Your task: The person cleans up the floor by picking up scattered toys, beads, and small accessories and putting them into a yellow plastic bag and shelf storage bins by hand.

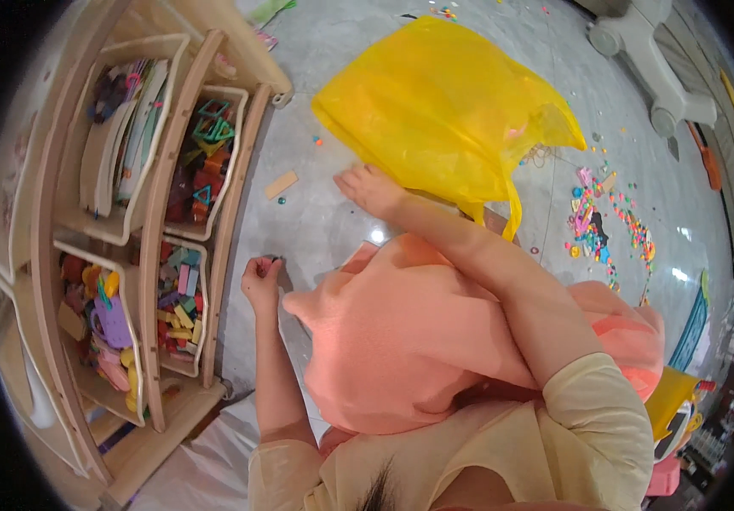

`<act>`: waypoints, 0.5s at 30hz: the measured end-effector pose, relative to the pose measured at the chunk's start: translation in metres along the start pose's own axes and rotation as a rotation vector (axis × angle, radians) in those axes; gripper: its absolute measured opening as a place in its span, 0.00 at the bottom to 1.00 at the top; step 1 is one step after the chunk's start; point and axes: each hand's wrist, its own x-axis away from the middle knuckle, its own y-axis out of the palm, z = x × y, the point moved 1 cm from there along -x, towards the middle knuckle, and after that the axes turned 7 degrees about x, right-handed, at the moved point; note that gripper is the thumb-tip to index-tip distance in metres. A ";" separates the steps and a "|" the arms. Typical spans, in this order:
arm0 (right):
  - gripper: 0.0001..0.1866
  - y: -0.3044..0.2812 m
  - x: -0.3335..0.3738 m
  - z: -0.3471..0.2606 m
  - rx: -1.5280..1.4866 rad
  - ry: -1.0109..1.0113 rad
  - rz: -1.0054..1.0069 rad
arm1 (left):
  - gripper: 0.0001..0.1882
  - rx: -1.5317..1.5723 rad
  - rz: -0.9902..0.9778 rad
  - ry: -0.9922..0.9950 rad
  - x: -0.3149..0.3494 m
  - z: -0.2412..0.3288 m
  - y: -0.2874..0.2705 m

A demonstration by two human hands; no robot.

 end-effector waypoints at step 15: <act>0.26 -0.129 0.006 0.013 -2.701 0.854 -0.097 | 0.08 0.475 -0.353 0.202 0.007 0.227 0.100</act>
